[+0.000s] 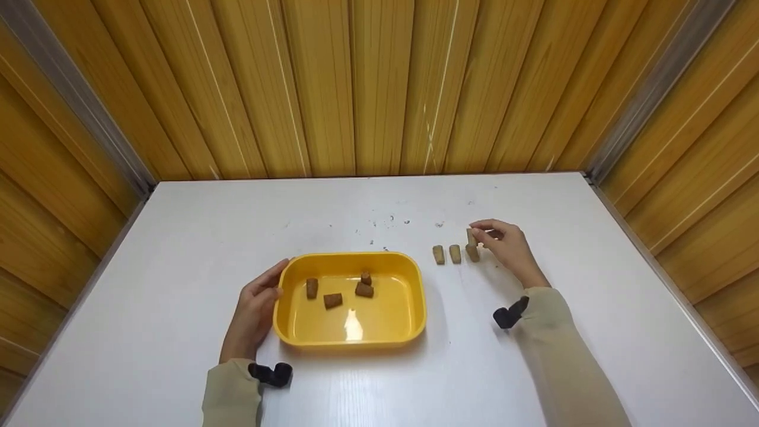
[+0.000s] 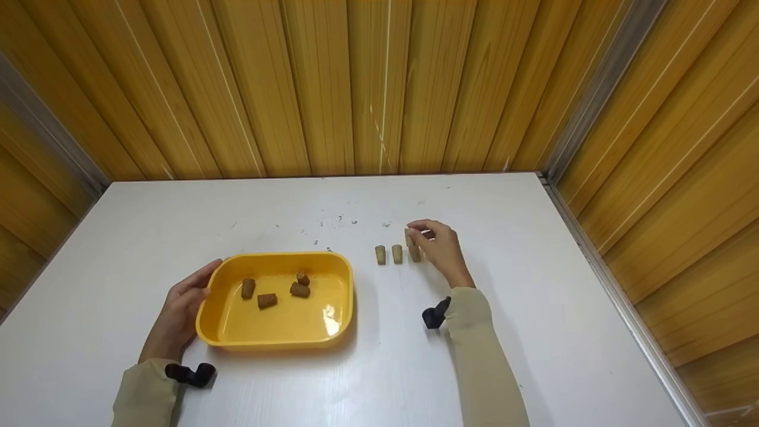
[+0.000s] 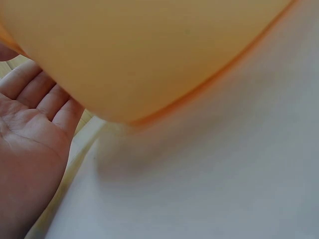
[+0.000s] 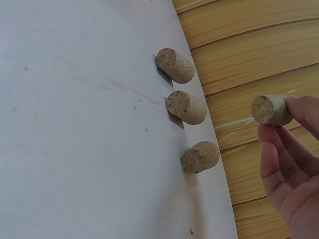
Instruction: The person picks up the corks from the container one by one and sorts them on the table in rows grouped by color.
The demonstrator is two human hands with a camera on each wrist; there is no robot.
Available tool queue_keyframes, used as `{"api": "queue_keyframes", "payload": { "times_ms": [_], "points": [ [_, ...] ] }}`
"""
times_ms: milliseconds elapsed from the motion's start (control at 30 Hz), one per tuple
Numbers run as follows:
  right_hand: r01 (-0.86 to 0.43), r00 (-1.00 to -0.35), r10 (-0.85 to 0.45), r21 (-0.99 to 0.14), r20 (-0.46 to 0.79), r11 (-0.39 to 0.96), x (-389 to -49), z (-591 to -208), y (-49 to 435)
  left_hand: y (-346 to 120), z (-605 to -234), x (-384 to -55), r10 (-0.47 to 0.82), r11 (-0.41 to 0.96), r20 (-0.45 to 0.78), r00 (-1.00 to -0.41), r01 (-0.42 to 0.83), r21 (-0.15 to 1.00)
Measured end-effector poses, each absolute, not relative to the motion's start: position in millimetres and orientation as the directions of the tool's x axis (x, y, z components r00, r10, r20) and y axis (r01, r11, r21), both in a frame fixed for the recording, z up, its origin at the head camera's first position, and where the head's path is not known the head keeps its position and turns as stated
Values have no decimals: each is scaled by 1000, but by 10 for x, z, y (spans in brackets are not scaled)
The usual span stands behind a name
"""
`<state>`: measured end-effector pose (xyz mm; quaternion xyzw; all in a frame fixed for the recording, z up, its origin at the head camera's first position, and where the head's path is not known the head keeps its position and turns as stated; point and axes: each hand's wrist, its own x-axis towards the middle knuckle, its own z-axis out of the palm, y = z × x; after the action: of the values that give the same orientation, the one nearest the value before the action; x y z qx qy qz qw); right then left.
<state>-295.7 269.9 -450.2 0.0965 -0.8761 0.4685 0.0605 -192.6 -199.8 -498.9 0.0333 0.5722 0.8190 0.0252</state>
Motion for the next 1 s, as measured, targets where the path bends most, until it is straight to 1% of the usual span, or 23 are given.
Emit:
{"api": "queue_keyframes", "payload": {
  "times_ms": [133,333,567,800,1000],
  "points": [
    [-177,-984,-70,-823,166,540,-2956,-4540,2751,-1997,-4988,-1932,77,-342,26,-997,-2,940],
    [-122,-992,-36,-828,122,548,-2971,-4593,2819,-1993,-4993,-1923,59,-393,34,-998,8,919],
    [-59,-998,-18,-846,58,530,-2977,-4632,2882,-2007,-4989,-1925,71,-366,42,-997,13,931],
    [4,-1000,0,-820,-6,572,-3006,-4686,2925,-2009,-4989,-1925,83,-352,48,-995,16,936],
    [26,-1000,2,-801,-31,598,-3028,-4714,2970,-2007,-4992,-1925,82,-360,53,-995,20,933]
  ]
}}
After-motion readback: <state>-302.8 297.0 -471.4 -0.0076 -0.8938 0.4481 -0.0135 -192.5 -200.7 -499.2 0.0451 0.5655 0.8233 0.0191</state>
